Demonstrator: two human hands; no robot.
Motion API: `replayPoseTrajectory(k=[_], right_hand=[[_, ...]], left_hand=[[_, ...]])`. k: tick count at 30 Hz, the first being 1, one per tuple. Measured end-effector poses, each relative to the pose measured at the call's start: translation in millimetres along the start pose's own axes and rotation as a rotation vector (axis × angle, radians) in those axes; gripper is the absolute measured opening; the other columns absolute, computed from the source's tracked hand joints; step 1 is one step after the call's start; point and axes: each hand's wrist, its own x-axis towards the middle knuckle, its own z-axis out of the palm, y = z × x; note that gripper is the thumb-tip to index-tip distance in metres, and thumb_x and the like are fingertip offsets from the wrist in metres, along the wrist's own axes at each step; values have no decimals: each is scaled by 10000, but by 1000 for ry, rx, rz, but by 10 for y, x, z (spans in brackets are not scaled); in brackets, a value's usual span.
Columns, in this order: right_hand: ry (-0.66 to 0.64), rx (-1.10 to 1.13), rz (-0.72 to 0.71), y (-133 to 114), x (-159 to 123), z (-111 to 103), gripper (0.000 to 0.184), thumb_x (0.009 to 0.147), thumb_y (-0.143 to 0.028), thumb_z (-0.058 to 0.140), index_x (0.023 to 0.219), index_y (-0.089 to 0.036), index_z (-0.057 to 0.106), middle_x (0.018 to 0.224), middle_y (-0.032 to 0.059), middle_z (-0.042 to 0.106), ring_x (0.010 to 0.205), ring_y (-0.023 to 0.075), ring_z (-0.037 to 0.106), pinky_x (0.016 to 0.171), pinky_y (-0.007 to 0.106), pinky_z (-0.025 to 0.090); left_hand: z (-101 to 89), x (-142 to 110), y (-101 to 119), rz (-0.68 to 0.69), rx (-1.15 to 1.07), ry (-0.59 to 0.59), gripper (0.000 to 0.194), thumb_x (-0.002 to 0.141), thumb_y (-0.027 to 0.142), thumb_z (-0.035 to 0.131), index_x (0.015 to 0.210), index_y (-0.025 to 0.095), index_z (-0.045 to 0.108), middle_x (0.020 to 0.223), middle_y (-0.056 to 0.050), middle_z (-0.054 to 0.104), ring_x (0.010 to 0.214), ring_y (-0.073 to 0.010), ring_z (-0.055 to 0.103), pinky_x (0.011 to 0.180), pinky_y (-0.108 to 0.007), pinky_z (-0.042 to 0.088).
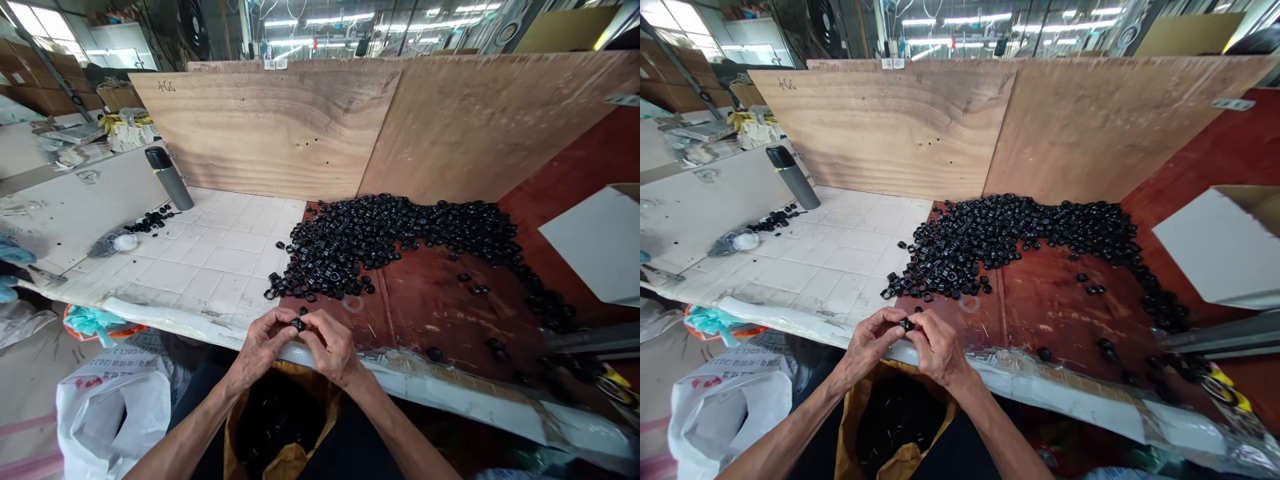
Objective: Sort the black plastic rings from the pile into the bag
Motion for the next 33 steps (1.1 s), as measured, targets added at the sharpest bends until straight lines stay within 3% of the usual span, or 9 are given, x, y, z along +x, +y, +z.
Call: replayPoseTrajectory(k=[5, 8, 12, 14, 16, 19, 25, 29, 33], right_hand=[[-72, 275, 502, -325, -431, 200, 51, 899, -213, 584, 949, -216, 597, 731, -29, 600, 525, 125, 625, 526, 233, 497], [-182, 335, 698, -426, -551, 221, 29, 883, -225, 578, 860, -210, 571, 628, -58, 559, 447, 112, 581, 464, 212, 429], [-227, -13, 487, -278, -320, 77, 216, 906, -303, 625, 722, -209, 563, 571, -29, 538, 505, 142, 563, 505, 239, 423], [-78, -266, 326, -109, -117, 41, 65, 881, -254, 645, 865, -200, 613, 704, 21, 613, 643, 188, 612, 619, 285, 486], [-29, -437, 273, 63, 57, 71, 183, 835, -203, 689, 1006, -185, 626, 847, 68, 655, 732, 222, 640, 663, 312, 504], [-118, -550, 242, 245, 179, 171, 140, 854, -180, 695, 978, -199, 633, 946, 84, 655, 751, 220, 640, 639, 302, 488], [25, -359, 242, 359, 150, 150, 52, 910, -238, 662, 902, -198, 630, 877, 53, 640, 729, 196, 621, 685, 302, 503], [83, -251, 323, 374, 177, 81, 84, 870, -225, 679, 945, -190, 688, 816, 38, 683, 665, 188, 623, 662, 305, 509], [77, -150, 318, 356, 193, 56, 161, 876, -218, 650, 1004, -192, 745, 946, 73, 731, 707, 189, 661, 655, 306, 537]], left_hand=[[-72, -549, -104, 44, 228, 1, 126, 958, 255, 660, 1072, 228, 706, 1095, -69, 720, 1004, -199, 692, 912, -311, 546], [-211, -712, -7, 112, 355, -180, 169, 974, 209, 609, 1117, 234, 697, 1101, -78, 734, 1020, -203, 698, 922, -321, 545], [-375, -484, 227, -16, 516, -336, 112, 915, 308, 689, 889, 205, 726, 839, -28, 729, 758, -171, 672, 699, -261, 527], [-403, -227, 224, -66, 612, -82, 215, 902, 378, 692, 797, 191, 699, 685, 6, 661, 629, -150, 612, 589, -243, 469], [-393, 49, 112, -20, 715, 196, 209, 879, 390, 707, 858, 182, 690, 655, 25, 613, 592, -144, 582, 588, -251, 461], [-328, 362, -133, 93, 861, 301, 331, 822, 309, 760, 1121, 194, 676, 785, 11, 634, 680, -166, 623, 678, -286, 502], [-201, 420, -298, 171, 927, 119, 340, 841, 146, 701, 1165, 221, 631, 833, 13, 621, 743, -171, 641, 722, -294, 520], [-196, 350, -223, 132, 916, 186, 468, 783, 194, 793, 1209, 217, 603, 957, -6, 592, 748, -161, 622, 726, -304, 538], [-191, 361, -207, 170, 928, 99, 221, 857, 192, 734, 1065, 231, 670, 976, -12, 613, 798, -164, 647, 763, -302, 542]])
